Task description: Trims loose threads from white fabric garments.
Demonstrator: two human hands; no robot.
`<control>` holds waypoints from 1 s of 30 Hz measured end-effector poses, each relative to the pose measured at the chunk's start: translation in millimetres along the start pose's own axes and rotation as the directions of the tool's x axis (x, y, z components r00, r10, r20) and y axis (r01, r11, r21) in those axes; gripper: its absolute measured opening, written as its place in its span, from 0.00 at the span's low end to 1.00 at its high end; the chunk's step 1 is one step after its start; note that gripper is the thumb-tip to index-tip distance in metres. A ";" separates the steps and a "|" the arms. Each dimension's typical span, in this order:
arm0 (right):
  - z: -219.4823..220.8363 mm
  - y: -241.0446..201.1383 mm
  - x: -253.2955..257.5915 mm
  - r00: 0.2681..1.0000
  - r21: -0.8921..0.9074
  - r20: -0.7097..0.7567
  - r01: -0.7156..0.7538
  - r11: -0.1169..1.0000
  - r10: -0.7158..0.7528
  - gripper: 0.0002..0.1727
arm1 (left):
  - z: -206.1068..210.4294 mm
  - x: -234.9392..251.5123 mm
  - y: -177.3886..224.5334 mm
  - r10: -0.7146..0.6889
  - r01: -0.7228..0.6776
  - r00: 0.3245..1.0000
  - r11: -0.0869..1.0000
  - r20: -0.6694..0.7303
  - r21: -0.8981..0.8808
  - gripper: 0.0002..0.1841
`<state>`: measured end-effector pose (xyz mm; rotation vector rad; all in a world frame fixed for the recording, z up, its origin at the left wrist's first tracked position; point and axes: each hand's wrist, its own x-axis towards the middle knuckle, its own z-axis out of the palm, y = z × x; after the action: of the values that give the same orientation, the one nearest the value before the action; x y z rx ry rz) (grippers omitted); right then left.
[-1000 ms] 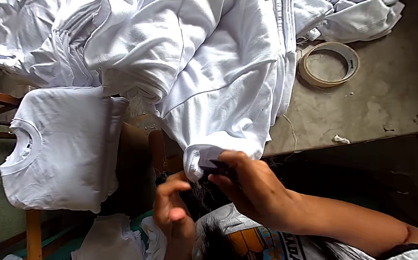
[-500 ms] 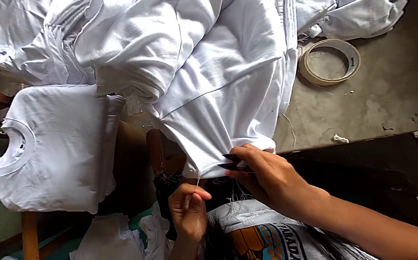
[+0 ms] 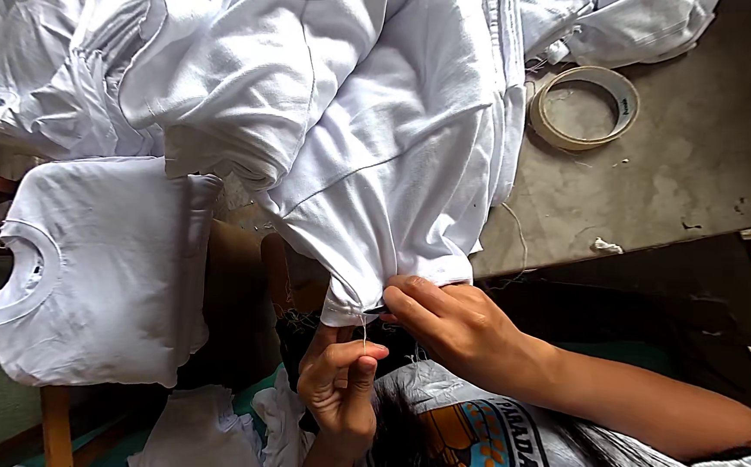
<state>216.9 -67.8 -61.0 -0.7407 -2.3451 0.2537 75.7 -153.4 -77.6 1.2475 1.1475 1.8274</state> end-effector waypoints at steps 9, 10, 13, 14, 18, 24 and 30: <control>-4.3 3.1 0.5 0.999 0.148 0.023 -0.038 0.988 0.035 0.14 | -6.0 1.2 3.3 0.016 -0.018 0.998 0.999 0.053 0.033 0.13; -10.3 3.7 -1.1 0.998 0.227 0.021 -0.056 0.972 0.052 0.14 | -12.6 3.5 4.6 0.019 -0.023 0.999 0.995 0.037 0.095 0.17; -42.4 8.1 -18.4 0.985 0.432 0.019 -0.163 0.887 0.172 0.17 | -45.1 21.7 6.0 -0.007 0.018 1.000 0.916 -0.029 0.400 0.26; -51.8 14.2 -27.2 0.969 0.419 -0.020 -0.216 0.882 0.247 0.19 | -53.6 29.6 4.7 -0.020 0.035 0.999 0.865 -0.036 0.501 0.29; -62.5 48.2 -33.6 0.846 0.115 -0.010 -0.528 0.841 0.533 0.25 | -44.5 53.5 -1.9 -0.069 0.019 0.996 0.769 0.053 0.639 0.36; -32.3 53.0 -30.2 0.845 0.219 0.025 -0.526 0.822 0.535 0.10 | -31.4 61.8 -2.1 -0.104 0.057 0.993 0.828 0.053 0.558 0.02; -67.8 81.5 -44.9 0.850 0.522 0.075 -0.478 0.706 0.521 0.05 | -33.0 57.5 -0.5 -0.167 0.150 0.985 0.952 0.041 0.265 0.09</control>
<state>324.7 -27.4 -62.4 -1.0636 -1.8078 1.0442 24.8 -113.9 -61.7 1.3057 1.4455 1.5448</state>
